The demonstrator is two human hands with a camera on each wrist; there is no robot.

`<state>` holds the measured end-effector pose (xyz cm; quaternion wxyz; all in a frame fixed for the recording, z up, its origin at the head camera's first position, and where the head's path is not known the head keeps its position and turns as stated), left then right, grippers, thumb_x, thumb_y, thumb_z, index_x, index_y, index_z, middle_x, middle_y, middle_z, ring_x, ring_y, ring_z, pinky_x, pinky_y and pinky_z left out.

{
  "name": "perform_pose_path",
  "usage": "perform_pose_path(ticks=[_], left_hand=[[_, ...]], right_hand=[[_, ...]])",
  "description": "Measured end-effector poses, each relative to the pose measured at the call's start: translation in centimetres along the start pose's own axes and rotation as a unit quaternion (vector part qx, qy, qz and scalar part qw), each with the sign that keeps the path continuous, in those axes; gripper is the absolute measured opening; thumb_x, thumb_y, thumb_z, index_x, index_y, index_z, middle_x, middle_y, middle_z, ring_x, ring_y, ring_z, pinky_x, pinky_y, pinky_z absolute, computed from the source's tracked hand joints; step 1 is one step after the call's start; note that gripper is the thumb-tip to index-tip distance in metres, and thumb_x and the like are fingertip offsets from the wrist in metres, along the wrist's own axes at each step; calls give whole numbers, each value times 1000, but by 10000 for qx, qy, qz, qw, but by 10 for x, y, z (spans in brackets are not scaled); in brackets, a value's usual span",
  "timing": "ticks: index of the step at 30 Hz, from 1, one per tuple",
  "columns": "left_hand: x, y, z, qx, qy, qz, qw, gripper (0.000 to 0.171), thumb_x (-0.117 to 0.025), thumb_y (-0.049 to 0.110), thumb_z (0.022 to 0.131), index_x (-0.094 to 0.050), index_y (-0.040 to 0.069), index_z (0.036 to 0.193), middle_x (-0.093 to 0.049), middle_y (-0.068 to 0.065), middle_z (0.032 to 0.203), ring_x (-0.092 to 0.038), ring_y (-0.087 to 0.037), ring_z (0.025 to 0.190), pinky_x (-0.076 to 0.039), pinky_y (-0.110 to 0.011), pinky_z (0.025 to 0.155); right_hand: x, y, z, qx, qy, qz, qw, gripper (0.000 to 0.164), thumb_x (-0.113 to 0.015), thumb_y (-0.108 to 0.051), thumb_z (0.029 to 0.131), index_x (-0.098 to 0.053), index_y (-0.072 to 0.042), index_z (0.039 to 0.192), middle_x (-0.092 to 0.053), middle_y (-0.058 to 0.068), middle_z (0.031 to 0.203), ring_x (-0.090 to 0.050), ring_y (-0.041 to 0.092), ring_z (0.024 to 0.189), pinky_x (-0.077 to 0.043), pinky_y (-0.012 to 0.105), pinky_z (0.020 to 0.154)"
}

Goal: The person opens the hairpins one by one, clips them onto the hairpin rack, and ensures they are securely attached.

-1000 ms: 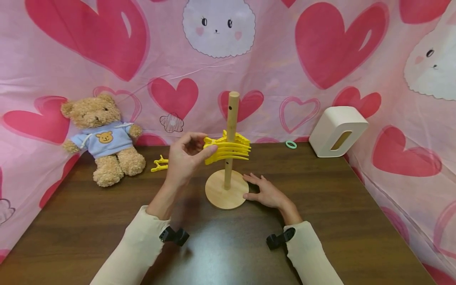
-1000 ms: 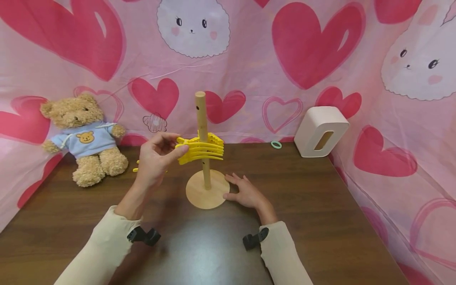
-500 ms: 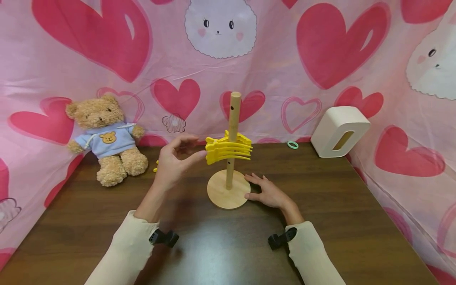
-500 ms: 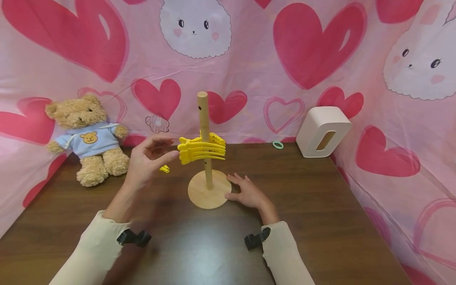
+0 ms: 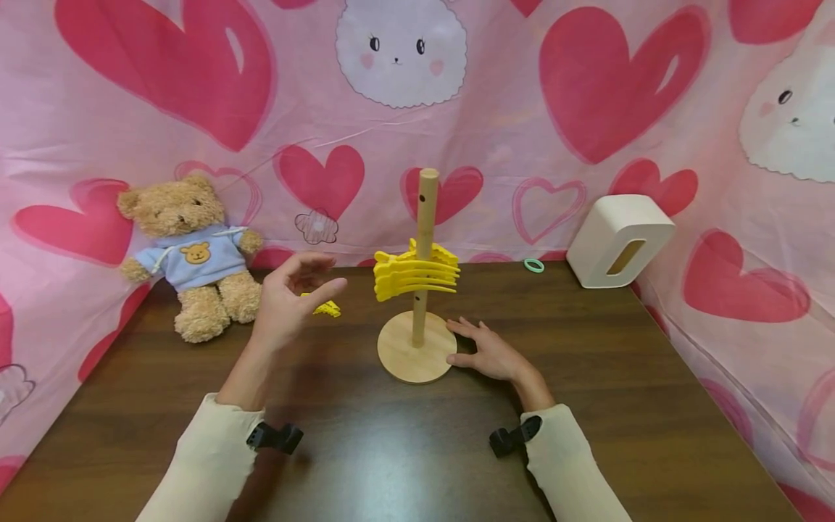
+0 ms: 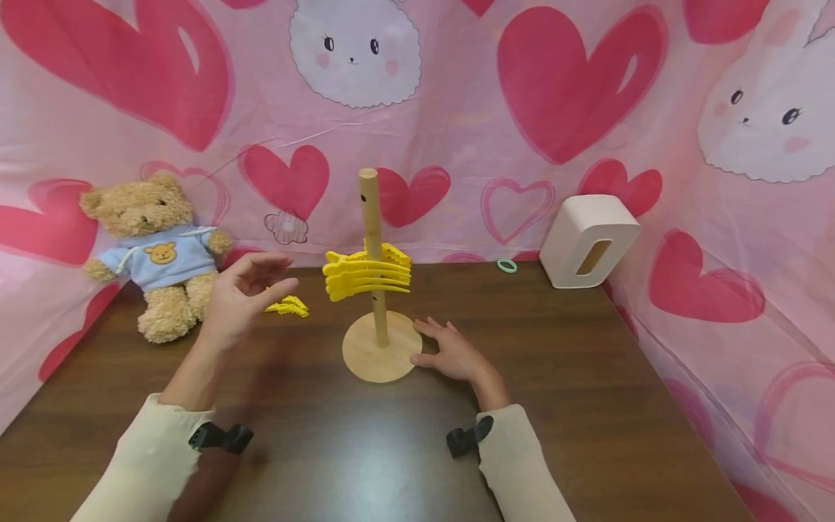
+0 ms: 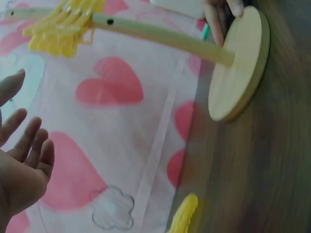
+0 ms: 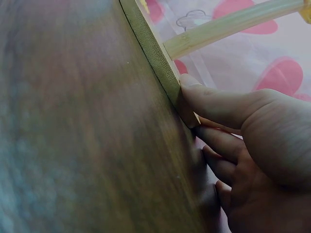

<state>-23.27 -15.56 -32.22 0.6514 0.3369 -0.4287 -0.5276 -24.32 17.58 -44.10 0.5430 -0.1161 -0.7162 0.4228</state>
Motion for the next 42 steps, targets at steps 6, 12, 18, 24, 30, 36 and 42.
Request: perform_pose_path(ticks=[6, 12, 18, 24, 30, 36, 42], left_hand=[[18, -15, 0, 123, 60, 222, 9997, 40, -79, 15, 90, -66, -1, 124, -68, -3, 115, -64, -12, 100, -50, -19, 85], [34, -35, 1, 297, 125, 604, 9977, 41, -79, 23, 91, -66, -1, 122, -69, -7, 115, -63, -11, 98, -49, -18, 86], [47, -54, 3, 738, 83, 1090, 9913, 45, -78, 33, 91, -67, 2, 121, -69, -10, 117, -62, -9, 97, -48, -16, 81], [58, -75, 4, 1144, -190, 1558, 9810, 52, -77, 37, 92, -65, -2, 124, -66, -21, 123, -61, -21, 105, -46, -15, 81], [65, -96, 2, 1344, -394, 1601, 9771, 57, -74, 37, 94, -60, -6, 129, -62, -26, 129, -59, -36, 118, -44, -14, 85], [68, -107, 1, 1494, -493, 1669, 9733, 62, -74, 40, 93, -59, -6, 131, -61, -26, 131, -56, -39, 123, -45, -27, 92], [69, -117, 1, 1643, -595, 1628, 9711, 64, -74, 41, 94, -56, -7, 132, -58, -27, 134, -53, -41, 129, -43, -49, 104]], right_hand=[[0, 0, 1, 4, -13, -14, 10000, 70, -74, -28, 95, -43, -4, 153, -37, 19, 158, -18, 38, 151, -6, 62, 119], [0, 0, 1, 1, -45, -18, 10000, 70, -74, -28, 94, -43, -5, 153, -38, 18, 158, -20, 36, 151, -6, 61, 120], [-1, 0, 1, -123, -61, 21, 9999, 71, -74, -29, 94, -43, -7, 154, -37, 16, 159, -18, 35, 152, -6, 60, 120], [0, 0, 1, -35, -29, -2, 10000, 70, -74, -28, 94, -44, -4, 153, -38, 19, 157, -19, 38, 151, -7, 63, 119], [-1, 0, 1, -87, -69, 50, 9999, 70, -74, -29, 94, -44, -6, 153, -38, 17, 158, -18, 36, 152, -7, 62, 119], [-1, -1, 1, -158, -74, 80, 9998, 70, -74, -29, 94, -43, -7, 154, -37, 17, 159, -14, 40, 152, -8, 64, 118], [-1, -1, 1, -209, -71, 75, 9997, 70, -74, -29, 94, -44, -7, 154, -37, 18, 159, -12, 43, 152, -8, 65, 117]])
Point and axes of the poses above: each hand's wrist, its own z-axis towards the middle knuckle, its own x-axis out of the back of the hand, y = z × x, the point moved 3 cm from there along z, towards the middle knuckle
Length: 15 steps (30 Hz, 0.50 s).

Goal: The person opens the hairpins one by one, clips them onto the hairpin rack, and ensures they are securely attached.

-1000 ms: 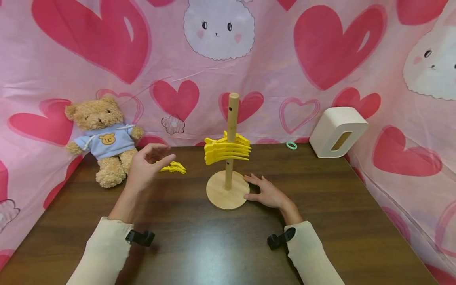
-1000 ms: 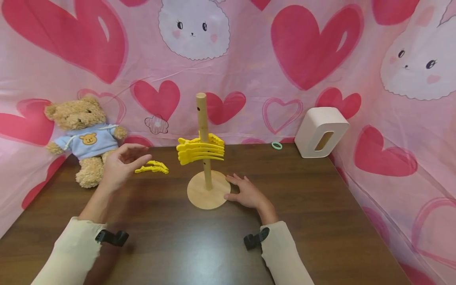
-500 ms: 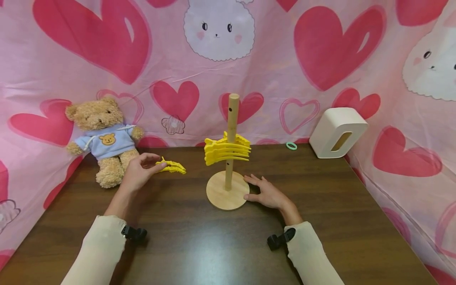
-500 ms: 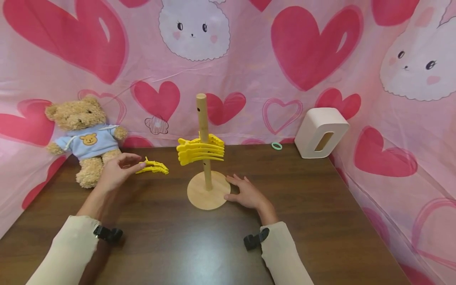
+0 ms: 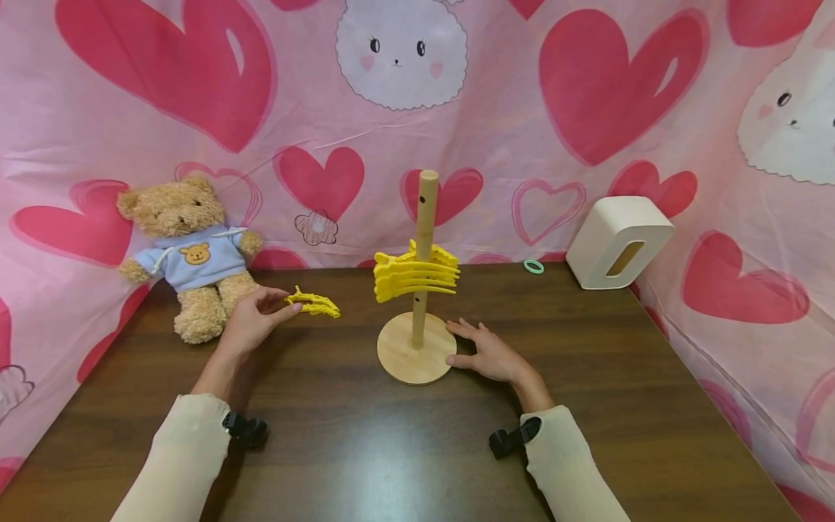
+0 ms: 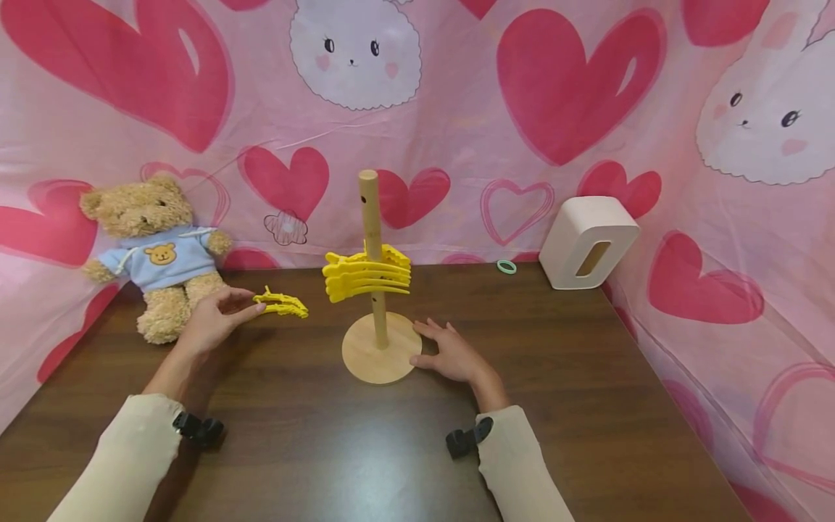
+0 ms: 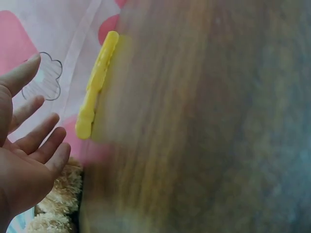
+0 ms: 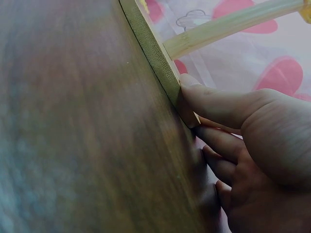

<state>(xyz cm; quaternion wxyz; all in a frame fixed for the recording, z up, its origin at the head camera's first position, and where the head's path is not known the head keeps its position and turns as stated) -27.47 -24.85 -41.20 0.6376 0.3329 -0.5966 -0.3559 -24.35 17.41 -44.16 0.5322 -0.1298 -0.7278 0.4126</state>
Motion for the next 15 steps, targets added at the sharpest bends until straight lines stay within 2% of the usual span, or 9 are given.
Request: perform_pose_path(ticks=[2, 6, 8, 13, 15], left_hand=[[0, -2, 0, 17, -27, 26, 10000, 63, -74, 40, 94, -56, -7, 132, -58, -27, 133, -53, -41, 128, -44, -47, 102], [-1, -6, 0, 9, -63, 123, 9999, 60, -74, 37, 94, -58, -7, 130, -59, -27, 131, -55, -39, 124, -47, -31, 93], [-1, -7, 0, -10, -93, 144, 9999, 59, -74, 35, 94, -58, -8, 131, -59, -28, 131, -55, -39, 123, -46, -29, 90], [-2, -8, 2, -63, -118, 231, 9996, 59, -75, 34, 94, -57, -9, 131, -59, -30, 131, -54, -43, 124, -46, -46, 98], [-2, -9, 3, -71, -94, 316, 9994, 58, -75, 33, 94, -57, -9, 130, -59, -30, 130, -54, -44, 123, -46, -50, 99]], right_hand=[[0, 0, 0, -10, 1, -4, 10000, 70, -74, -29, 94, -44, -7, 153, -37, 17, 159, -12, 42, 152, -8, 65, 118], [0, 0, 0, -3, -8, -23, 10000, 70, -74, -29, 94, -44, -7, 153, -37, 18, 158, -13, 42, 152, -8, 65, 118], [0, 0, 0, -1, -11, -28, 10000, 70, -74, -30, 94, -44, -7, 154, -37, 18, 159, -13, 43, 151, -8, 65, 118], [0, 1, 0, 46, -14, -45, 10000, 71, -73, -32, 94, -43, -7, 154, -35, 20, 159, -12, 46, 151, -8, 67, 117], [1, 1, 0, 77, -10, -59, 10000, 71, -73, -32, 94, -43, -6, 154, -36, 20, 159, -12, 47, 150, -9, 68, 116]])
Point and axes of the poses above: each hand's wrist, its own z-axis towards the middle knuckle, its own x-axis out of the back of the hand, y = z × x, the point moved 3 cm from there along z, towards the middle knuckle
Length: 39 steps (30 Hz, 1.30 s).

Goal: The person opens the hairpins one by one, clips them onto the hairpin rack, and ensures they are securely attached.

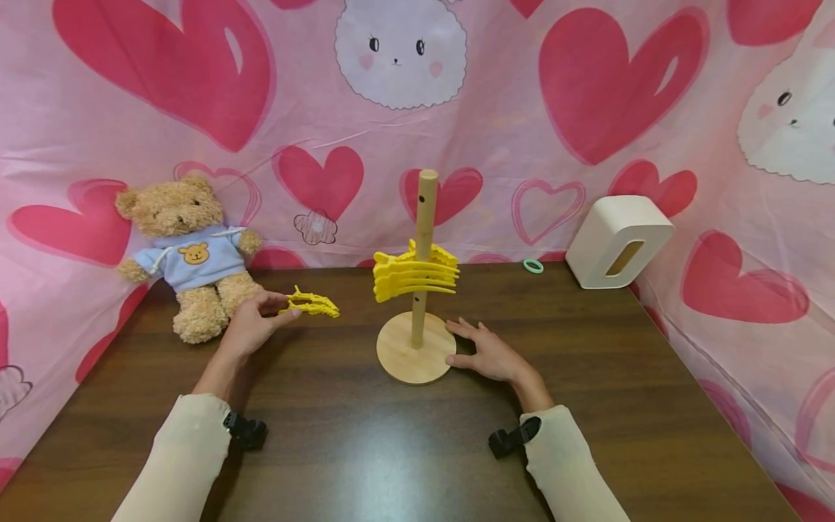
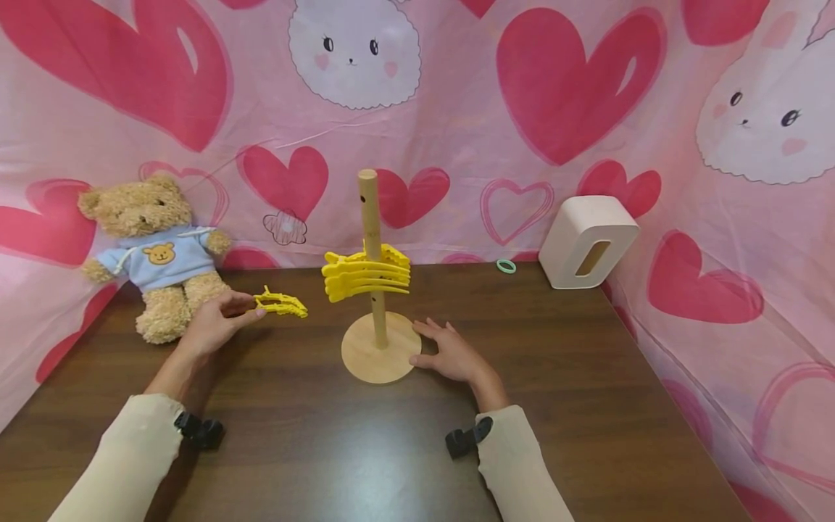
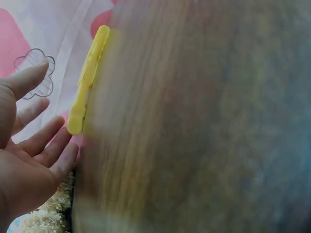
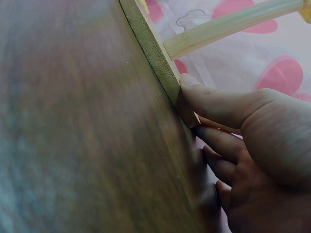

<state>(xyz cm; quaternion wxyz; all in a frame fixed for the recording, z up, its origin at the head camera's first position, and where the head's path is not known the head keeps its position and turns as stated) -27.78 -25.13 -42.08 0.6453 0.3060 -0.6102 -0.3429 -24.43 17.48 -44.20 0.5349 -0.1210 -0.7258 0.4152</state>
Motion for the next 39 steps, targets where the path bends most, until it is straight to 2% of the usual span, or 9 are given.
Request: perform_pose_path(ticks=[2, 6, 8, 10, 15, 20, 27, 31, 39], left_hand=[[-1, -1, 1, 23, 12, 78, 10000, 56, -75, 31, 94, -58, -9, 129, -59, -30, 129, -56, -44, 121, -48, -47, 96], [-3, -3, 3, 75, -21, 172, 9998, 53, -77, 21, 93, -57, -9, 131, -58, -30, 130, -61, -43, 115, -52, -28, 84], [-4, -3, 3, 122, -134, 159, 9997, 54, -77, 17, 92, -55, -9, 134, -57, -30, 132, -62, -42, 113, -50, -20, 79], [-5, -5, 4, 194, -273, 163, 9993, 56, -76, 14, 92, -53, -9, 137, -56, -30, 135, -63, -41, 111, -50, -18, 76], [-6, -6, 4, 352, -582, 384, 9969, 56, -76, 12, 91, -54, -9, 138, -61, -30, 125, -64, -36, 105, -50, -25, 76], [-6, -5, 4, 240, -672, 531, 9960, 49, -78, 9, 89, -60, -8, 131, -67, -27, 114, -66, -34, 99, -50, -28, 74], [-9, -5, 5, 91, -731, 713, 9947, 50, -82, 10, 84, -63, -8, 127, -67, -24, 110, -63, -31, 96, -50, -30, 73], [-11, -5, 6, -77, -780, 795, 9937, 46, -82, 8, 83, -64, -9, 122, -67, -23, 107, -62, -30, 94, -49, -31, 72], [-8, 2, 3, -155, -876, 813, 9927, 46, -80, 17, 88, -62, -7, 123, -68, -23, 109, -64, -32, 97, -51, -36, 76]], right_hand=[[0, 0, 0, -38, -8, 12, 10000, 71, -73, -32, 94, -43, -7, 154, -36, 19, 159, -12, 46, 151, -9, 67, 117], [1, -1, 0, -100, -26, 37, 9999, 71, -73, -30, 95, -43, -8, 154, -36, 17, 159, -12, 43, 151, -8, 66, 117], [1, -1, 0, -118, -28, 48, 9999, 70, -73, -30, 95, -43, -8, 154, -36, 17, 159, -12, 43, 152, -8, 65, 117], [0, -2, 0, -105, -24, 46, 9999, 70, -73, -29, 95, -43, -7, 154, -37, 17, 159, -12, 43, 151, -8, 66, 117], [0, -2, 0, -128, -30, 44, 9999, 70, -74, -29, 95, -43, -8, 154, -36, 17, 159, -13, 41, 152, -7, 65, 118], [1, -2, 0, -165, -37, 45, 9998, 70, -74, -29, 94, -43, -8, 154, -35, 17, 160, -11, 43, 152, -7, 65, 118], [0, -1, -1, -150, -36, 69, 9999, 71, -73, -30, 95, -42, -8, 155, -35, 18, 160, -10, 43, 152, -7, 66, 117], [0, -1, -1, -116, -39, 75, 9999, 70, -73, -28, 95, -42, -7, 154, -36, 18, 159, -13, 39, 152, -5, 64, 118], [0, -2, -1, -78, -9, 88, 9999, 69, -73, -26, 95, -43, -5, 153, -37, 18, 158, -15, 36, 152, -4, 62, 119]])
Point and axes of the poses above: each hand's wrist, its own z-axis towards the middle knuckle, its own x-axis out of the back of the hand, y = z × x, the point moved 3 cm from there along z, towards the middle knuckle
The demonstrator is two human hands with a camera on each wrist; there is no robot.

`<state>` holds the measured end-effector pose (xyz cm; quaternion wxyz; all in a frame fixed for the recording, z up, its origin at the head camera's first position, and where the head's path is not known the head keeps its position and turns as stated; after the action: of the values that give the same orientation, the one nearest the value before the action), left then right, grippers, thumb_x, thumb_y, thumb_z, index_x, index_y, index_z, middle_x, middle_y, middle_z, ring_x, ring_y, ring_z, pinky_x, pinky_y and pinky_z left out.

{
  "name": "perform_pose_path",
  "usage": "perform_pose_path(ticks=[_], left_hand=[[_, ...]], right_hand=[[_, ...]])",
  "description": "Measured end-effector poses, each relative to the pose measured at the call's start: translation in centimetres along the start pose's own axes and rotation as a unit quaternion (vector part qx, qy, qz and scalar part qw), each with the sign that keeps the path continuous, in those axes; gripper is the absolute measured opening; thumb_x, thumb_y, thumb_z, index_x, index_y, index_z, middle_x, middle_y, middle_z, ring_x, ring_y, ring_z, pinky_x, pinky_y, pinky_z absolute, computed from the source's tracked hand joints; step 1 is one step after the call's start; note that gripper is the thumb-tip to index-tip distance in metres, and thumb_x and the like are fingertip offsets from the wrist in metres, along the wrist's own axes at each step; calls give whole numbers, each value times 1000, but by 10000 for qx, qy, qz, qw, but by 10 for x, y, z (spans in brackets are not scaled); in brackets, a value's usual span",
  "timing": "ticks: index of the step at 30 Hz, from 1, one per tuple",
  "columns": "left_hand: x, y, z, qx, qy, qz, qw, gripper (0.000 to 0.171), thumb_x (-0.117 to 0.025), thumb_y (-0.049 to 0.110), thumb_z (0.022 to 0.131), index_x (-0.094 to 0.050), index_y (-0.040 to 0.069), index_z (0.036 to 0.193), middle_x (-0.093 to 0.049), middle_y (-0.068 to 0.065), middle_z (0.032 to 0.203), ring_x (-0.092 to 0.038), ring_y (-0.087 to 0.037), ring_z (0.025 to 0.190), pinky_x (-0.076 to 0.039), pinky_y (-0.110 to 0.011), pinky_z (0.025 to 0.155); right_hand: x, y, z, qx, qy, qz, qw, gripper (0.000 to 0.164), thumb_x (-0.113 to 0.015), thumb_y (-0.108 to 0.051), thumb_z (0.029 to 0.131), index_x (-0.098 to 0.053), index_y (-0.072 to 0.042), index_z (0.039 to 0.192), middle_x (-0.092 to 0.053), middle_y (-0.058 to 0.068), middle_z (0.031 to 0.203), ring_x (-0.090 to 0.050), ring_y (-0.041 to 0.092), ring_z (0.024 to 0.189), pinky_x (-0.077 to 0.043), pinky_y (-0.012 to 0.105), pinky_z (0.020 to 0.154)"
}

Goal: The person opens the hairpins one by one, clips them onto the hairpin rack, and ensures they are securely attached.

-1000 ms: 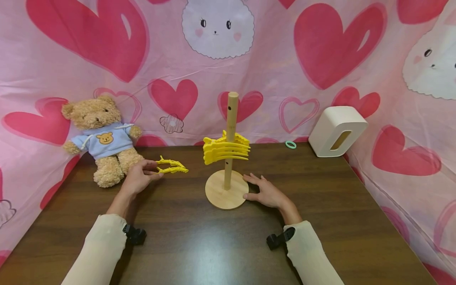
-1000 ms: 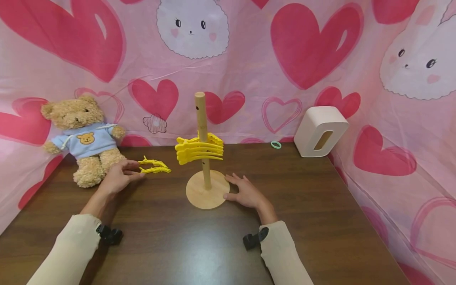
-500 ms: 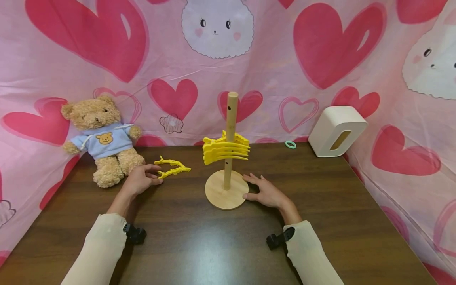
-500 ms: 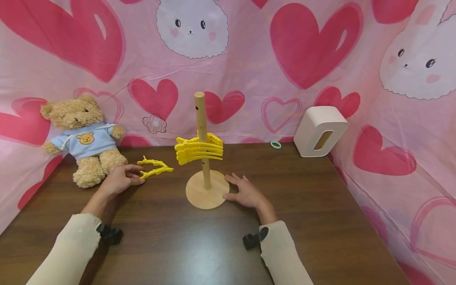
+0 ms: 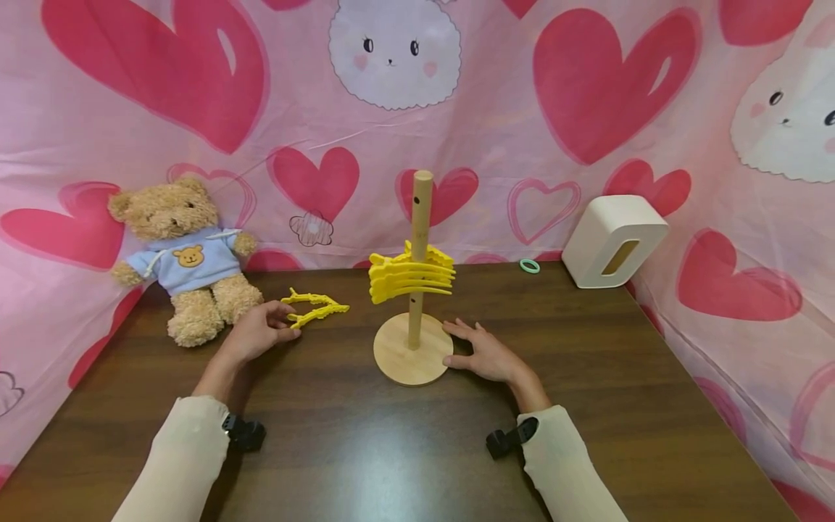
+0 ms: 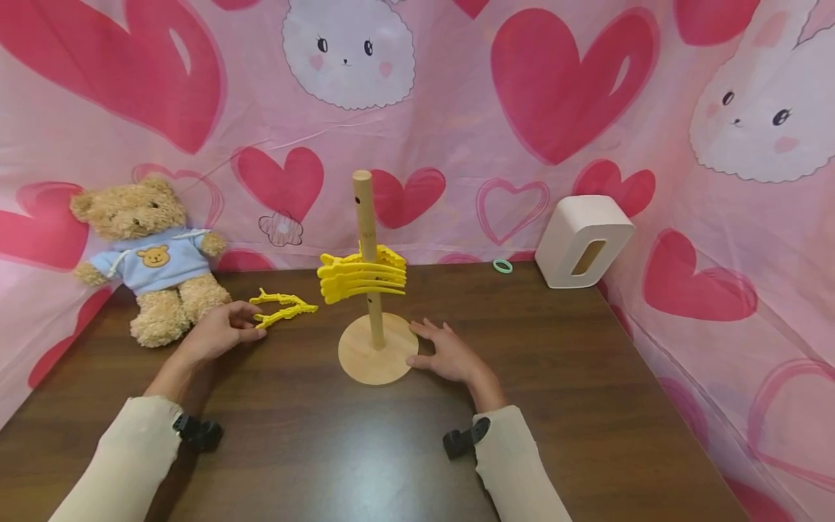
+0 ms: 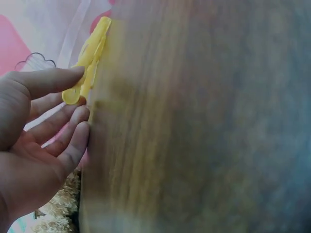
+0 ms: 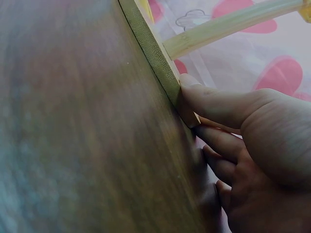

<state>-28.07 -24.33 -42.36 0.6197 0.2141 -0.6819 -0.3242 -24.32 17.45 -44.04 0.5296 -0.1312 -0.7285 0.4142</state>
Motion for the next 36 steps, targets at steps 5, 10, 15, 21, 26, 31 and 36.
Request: perform_pose_path(ticks=[5, 10, 15, 21, 26, 31, 36], left_hand=[[0, 3, -2, 105, 190, -241, 9995, 49, -78, 21, 91, -61, -7, 127, -70, -21, 106, -65, -32, 99, -50, -33, 79], [2, 8, -5, 24, 529, -501, 9973, 53, -78, 22, 91, -60, -8, 130, -70, -22, 110, -65, -34, 103, -49, -21, 80], [4, 14, -9, -124, 825, -731, 9938, 53, -78, 23, 91, -61, -7, 132, -68, -23, 114, -67, -27, 100, -48, -13, 77], [6, 25, -10, -362, 1098, -1261, 9853, 52, -75, 24, 94, -59, -5, 135, -65, -25, 119, -62, -6, 95, -48, -11, 80], [7, 38, -12, -564, 1466, -1612, 9743, 46, -75, 22, 94, -63, -4, 132, -66, -19, 114, -60, -2, 94, -48, -11, 81], [12, 54, -15, -725, 1854, -1917, 9610, 45, -74, 20, 94, -64, -3, 131, -66, -3, 104, -59, -6, 95, -49, -10, 80], [14, 70, -17, -837, 2036, -2062, 9534, 43, -76, 20, 93, -66, -3, 128, -65, 5, 98, -61, -7, 92, -50, -11, 78]], right_hand=[[-1, 1, 0, -1, 18, -18, 10000, 69, -74, -26, 95, -44, -5, 153, -38, 18, 158, -18, 35, 152, -5, 61, 119], [-2, 1, 0, 32, 7, -13, 10000, 69, -74, -25, 95, -44, -4, 153, -39, 18, 157, -19, 33, 152, -4, 60, 120], [-1, 2, 0, 24, -13, -12, 10000, 69, -73, -26, 95, -43, -4, 153, -38, 18, 158, -17, 35, 152, -4, 61, 119], [-1, 3, 1, 7, -18, -11, 10000, 70, -74, -27, 95, -42, -6, 154, -37, 17, 158, -17, 33, 153, -4, 59, 120], [-1, 2, 1, 15, -19, 1, 10000, 71, -74, -27, 94, -42, -5, 154, -37, 17, 159, -17, 34, 152, -5, 60, 120], [0, 2, 2, 48, -11, -57, 10000, 70, -74, -26, 94, -43, -4, 153, -39, 17, 158, -19, 33, 152, -4, 60, 120], [0, 2, 3, 126, 13, -104, 9999, 69, -73, -26, 95, -43, -3, 153, -39, 18, 157, -20, 33, 152, -3, 58, 120]])
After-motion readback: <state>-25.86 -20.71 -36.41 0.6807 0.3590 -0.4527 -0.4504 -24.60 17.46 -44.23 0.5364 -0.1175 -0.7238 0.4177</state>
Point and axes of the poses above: each hand's wrist, its own z-axis towards the middle knuckle, its own x-axis out of the back of the hand, y = z × x, the point moved 3 cm from there along z, towards the middle knuckle
